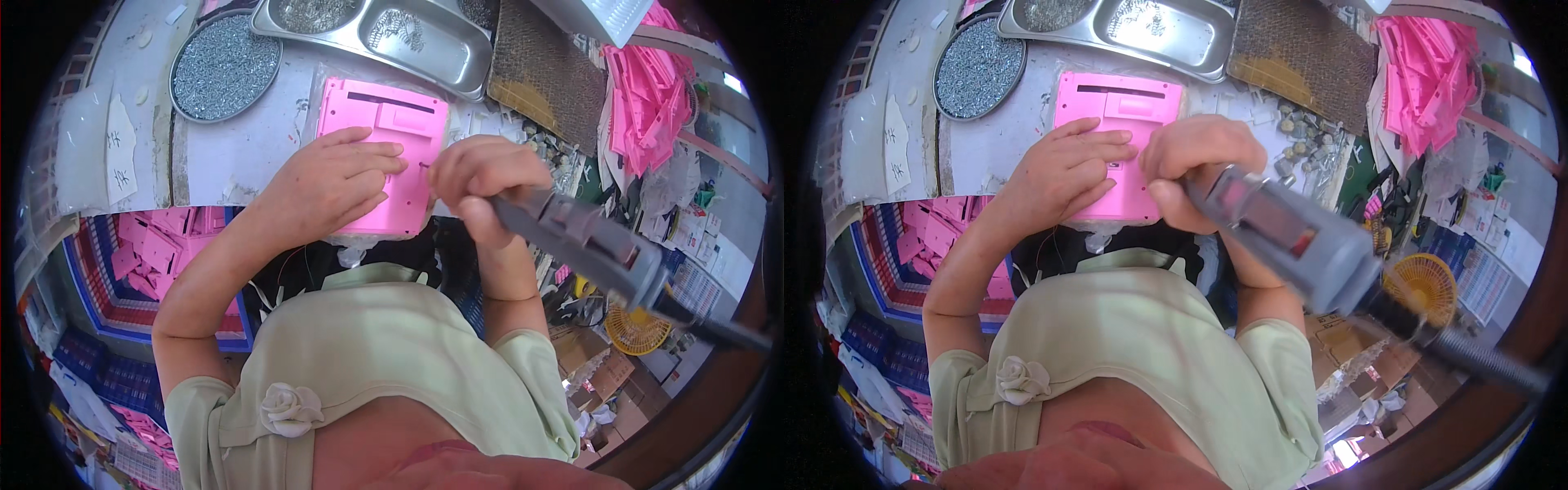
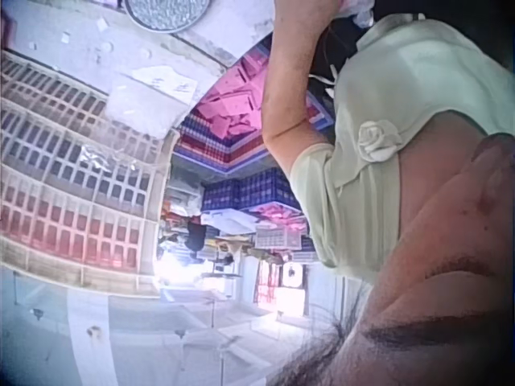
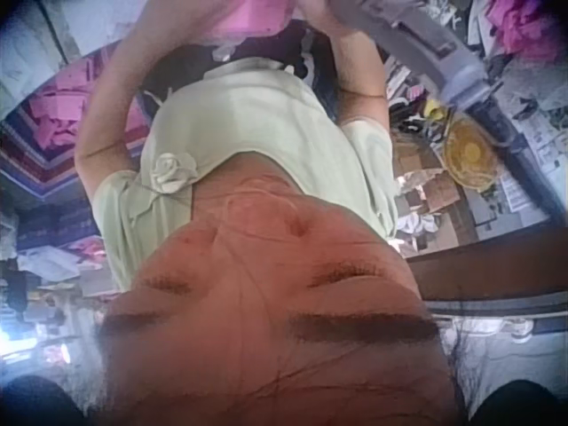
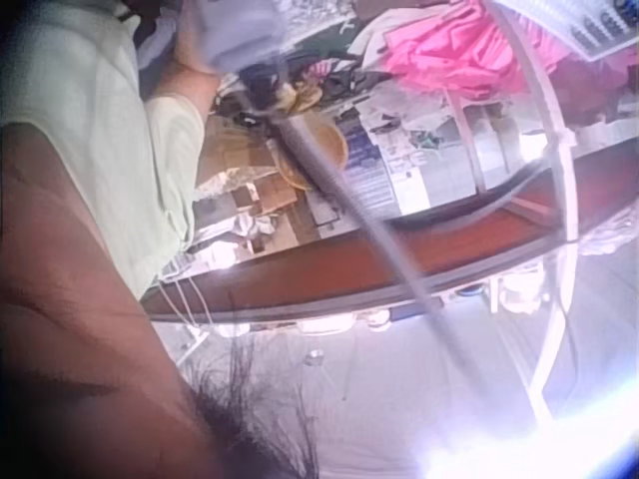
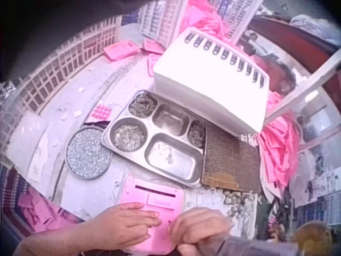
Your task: Assembling and soldering electronic components into a pink plastic housing.
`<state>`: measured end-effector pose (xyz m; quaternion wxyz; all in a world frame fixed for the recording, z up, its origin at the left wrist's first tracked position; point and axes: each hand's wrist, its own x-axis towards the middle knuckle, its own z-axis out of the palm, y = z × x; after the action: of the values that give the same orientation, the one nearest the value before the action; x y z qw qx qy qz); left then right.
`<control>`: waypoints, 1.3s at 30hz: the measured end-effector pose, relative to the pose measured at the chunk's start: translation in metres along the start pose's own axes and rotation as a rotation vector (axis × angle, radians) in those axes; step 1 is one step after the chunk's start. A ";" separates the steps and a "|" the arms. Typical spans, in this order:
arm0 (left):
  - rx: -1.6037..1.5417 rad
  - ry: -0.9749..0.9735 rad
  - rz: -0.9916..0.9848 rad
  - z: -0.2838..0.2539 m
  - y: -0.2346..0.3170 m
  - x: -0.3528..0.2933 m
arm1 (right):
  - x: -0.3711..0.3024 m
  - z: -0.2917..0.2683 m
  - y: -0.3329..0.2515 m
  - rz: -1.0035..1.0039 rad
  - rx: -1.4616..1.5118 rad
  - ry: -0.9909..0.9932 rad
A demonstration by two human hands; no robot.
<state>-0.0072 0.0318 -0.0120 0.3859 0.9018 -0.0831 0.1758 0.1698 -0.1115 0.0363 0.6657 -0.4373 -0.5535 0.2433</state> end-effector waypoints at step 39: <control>-0.131 0.158 -0.101 -0.007 0.003 -0.007 | 0.081 -0.012 -0.011 0.046 0.444 -0.185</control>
<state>-0.0159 0.0348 -0.0085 0.4576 0.8611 -0.0182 0.2208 0.2009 -0.0558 0.0881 0.6864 -0.2685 -0.5348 0.4133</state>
